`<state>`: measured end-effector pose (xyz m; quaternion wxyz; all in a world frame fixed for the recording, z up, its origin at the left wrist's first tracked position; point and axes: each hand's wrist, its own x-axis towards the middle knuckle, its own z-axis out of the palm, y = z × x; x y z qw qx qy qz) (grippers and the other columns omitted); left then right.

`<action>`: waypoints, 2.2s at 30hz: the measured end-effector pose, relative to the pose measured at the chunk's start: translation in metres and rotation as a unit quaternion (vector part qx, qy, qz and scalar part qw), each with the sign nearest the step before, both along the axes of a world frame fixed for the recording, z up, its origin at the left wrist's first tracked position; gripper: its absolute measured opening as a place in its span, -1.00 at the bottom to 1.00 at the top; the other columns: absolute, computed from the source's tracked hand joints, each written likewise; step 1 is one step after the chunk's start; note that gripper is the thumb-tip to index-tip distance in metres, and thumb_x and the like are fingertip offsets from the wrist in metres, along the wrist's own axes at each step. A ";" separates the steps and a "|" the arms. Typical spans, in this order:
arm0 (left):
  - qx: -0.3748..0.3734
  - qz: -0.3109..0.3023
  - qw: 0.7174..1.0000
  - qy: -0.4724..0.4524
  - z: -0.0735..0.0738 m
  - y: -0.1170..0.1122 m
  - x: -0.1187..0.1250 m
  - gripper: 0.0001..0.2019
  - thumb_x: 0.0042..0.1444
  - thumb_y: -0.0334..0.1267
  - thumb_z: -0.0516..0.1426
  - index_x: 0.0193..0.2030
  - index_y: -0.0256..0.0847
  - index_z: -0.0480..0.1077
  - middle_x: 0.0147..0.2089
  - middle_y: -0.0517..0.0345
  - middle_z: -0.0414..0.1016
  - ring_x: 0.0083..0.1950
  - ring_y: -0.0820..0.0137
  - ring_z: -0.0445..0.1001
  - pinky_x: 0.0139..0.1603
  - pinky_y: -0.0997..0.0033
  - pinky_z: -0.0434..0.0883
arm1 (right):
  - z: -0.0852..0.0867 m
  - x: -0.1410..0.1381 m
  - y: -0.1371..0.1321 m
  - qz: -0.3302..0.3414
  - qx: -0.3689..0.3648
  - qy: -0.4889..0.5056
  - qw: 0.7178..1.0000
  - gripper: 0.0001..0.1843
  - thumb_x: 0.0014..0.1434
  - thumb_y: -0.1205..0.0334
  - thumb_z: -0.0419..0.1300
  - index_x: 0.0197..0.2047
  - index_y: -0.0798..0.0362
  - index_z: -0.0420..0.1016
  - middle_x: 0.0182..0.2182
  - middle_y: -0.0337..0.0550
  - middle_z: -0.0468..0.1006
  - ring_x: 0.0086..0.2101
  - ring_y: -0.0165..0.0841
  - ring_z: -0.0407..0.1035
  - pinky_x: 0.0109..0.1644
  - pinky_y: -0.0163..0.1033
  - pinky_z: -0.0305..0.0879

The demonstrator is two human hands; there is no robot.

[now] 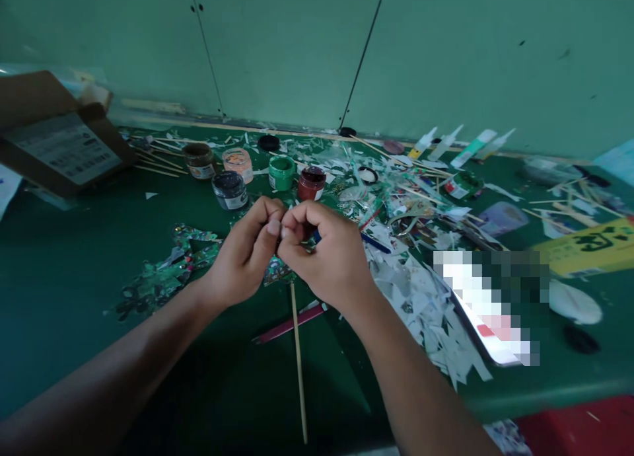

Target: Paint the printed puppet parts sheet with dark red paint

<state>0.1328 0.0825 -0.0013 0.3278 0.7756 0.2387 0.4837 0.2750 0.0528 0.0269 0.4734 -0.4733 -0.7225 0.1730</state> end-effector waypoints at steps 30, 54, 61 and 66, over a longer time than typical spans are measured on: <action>-0.186 0.001 0.977 -0.104 0.012 0.004 -0.002 -0.76 0.07 -0.12 0.27 -0.36 -0.26 0.40 -0.45 0.21 0.36 -0.49 0.56 0.28 -0.50 0.54 0.25 | -0.003 0.006 0.005 -0.026 0.005 0.040 0.999 -0.94 0.09 0.34 0.13 -0.42 0.04 0.36 -0.60 -0.37 0.28 -0.60 -0.54 0.08 -0.54 -0.36 0.03; -0.357 0.005 0.890 -0.284 0.013 -0.007 0.017 -0.87 0.19 -0.30 0.11 -0.38 -0.21 0.29 -0.42 0.23 0.24 -0.49 0.56 0.22 -0.48 0.55 0.29 | -0.010 -0.001 0.005 -0.010 -0.006 0.043 0.999 -0.87 0.19 0.16 0.19 -0.22 0.01 0.41 -0.44 -0.25 0.44 -0.51 -0.45 0.31 -0.46 -0.30 0.22; -0.271 0.020 0.940 -0.208 0.013 -0.003 0.012 -0.84 0.18 -0.23 0.15 -0.38 -0.20 0.31 -0.51 0.28 0.22 -0.54 0.54 0.22 -0.51 0.51 0.24 | -0.007 0.001 0.004 -0.055 0.033 0.023 0.998 -0.89 0.23 0.21 0.14 -0.31 0.01 0.45 -0.45 -0.24 0.46 -0.54 -0.46 0.25 -0.47 -0.28 0.17; -0.104 0.110 0.988 -0.021 0.021 0.010 -0.010 -0.76 0.28 -0.12 0.04 -0.33 -0.21 0.34 -0.42 0.15 0.35 -0.47 0.49 0.28 -0.48 0.46 0.19 | -0.005 0.010 0.007 -0.041 0.045 -0.039 0.997 -0.88 0.20 0.30 0.12 -0.34 0.01 0.48 -0.42 -0.22 0.47 -0.44 -0.41 0.31 -0.38 -0.28 0.19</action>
